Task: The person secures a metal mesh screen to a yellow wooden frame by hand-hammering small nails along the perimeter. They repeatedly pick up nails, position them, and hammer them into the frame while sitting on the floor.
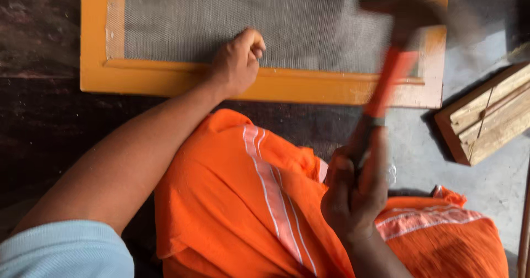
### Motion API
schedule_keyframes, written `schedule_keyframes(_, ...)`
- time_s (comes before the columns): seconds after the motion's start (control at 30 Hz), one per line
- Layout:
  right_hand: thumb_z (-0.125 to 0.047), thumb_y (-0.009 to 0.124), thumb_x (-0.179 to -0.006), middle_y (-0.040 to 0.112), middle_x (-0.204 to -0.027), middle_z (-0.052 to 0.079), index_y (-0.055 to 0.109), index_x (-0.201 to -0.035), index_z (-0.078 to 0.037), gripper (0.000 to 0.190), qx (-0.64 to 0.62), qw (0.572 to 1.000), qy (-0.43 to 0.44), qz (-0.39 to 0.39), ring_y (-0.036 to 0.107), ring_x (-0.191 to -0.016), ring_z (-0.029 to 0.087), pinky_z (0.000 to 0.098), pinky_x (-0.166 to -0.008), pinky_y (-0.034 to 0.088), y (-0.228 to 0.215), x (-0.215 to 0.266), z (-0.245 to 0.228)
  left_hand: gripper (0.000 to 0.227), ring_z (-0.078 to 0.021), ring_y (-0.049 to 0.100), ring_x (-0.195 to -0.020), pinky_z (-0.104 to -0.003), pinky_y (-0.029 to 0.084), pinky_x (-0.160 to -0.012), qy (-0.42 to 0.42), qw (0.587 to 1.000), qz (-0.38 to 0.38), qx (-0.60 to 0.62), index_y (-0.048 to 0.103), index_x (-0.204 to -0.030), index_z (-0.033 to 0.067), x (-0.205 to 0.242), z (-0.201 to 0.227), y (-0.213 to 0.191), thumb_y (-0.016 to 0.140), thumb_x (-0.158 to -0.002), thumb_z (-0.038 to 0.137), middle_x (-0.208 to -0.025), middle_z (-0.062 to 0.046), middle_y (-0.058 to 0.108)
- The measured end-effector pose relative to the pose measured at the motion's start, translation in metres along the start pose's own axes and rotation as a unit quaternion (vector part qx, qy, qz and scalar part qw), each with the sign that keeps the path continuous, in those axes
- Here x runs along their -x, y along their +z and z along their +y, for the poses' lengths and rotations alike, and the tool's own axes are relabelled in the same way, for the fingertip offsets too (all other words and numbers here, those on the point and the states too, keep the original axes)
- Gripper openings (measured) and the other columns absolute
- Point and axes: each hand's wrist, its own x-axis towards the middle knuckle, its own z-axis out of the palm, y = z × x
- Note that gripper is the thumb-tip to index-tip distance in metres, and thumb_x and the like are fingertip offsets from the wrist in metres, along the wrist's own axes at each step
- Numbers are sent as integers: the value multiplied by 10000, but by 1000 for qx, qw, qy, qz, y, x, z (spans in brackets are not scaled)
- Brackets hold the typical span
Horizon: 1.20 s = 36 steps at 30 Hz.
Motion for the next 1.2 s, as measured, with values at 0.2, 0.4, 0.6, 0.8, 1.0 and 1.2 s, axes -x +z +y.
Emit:
schedule_keyframes(0.2,10,512,-978,713,-971,205,298,-1609,-109,676,110,981,99,-125,622,-614,210,332,-591,513,20,-9,5,199,-258,715,-837,-386,583,-753,13,1000,-11,-5,525,-1053,59,4,1,-2,500,-899,-65,-933,-96,685)
schedule_keyframes(0.4,52,509,-1006,700,-1114,212,341,-1568,-13,591,106,990,-74,-59,664,-703,217,329,-636,547,9,-5,6,195,-273,716,-858,-392,576,-771,-1,1000,-6,-19,540,-1068,51,8,-3,3,493,-928,-77,-930,-98,695)
schedule_keyframes(0.6,36,641,-823,656,-838,185,480,-1483,-75,688,205,964,-106,-134,640,-683,299,396,-632,537,18,-13,9,166,-282,716,-846,-398,573,-736,21,1000,-5,-3,514,-1025,54,2,0,-2,501,-909,-65,-917,-104,680)
schedule_keyframes(0.8,17,556,-947,608,-918,158,450,-1563,-92,635,161,976,52,-137,619,-691,219,340,-628,539,-19,16,10,150,-332,694,-867,-425,558,-772,5,1000,-15,-20,551,-1001,58,6,-9,4,523,-929,-71,-904,-121,677)
schedule_keyframes(1.0,-74,583,-996,541,-819,7,420,-1584,-97,610,-15,958,284,-31,450,-614,76,232,-522,397,-100,56,17,248,-397,665,-1044,-478,543,-883,-72,954,-199,-213,724,-1064,95,-36,35,12,670,-824,131,-1130,-209,671)
schedule_keyframes(1.2,-138,572,-975,477,-676,10,455,-1522,-120,560,-217,857,457,102,432,-461,103,273,-390,343,-130,59,28,247,-365,626,-1158,-485,492,-990,-34,934,-253,-248,724,-1074,114,-29,152,84,684,-862,233,-1193,-160,684)
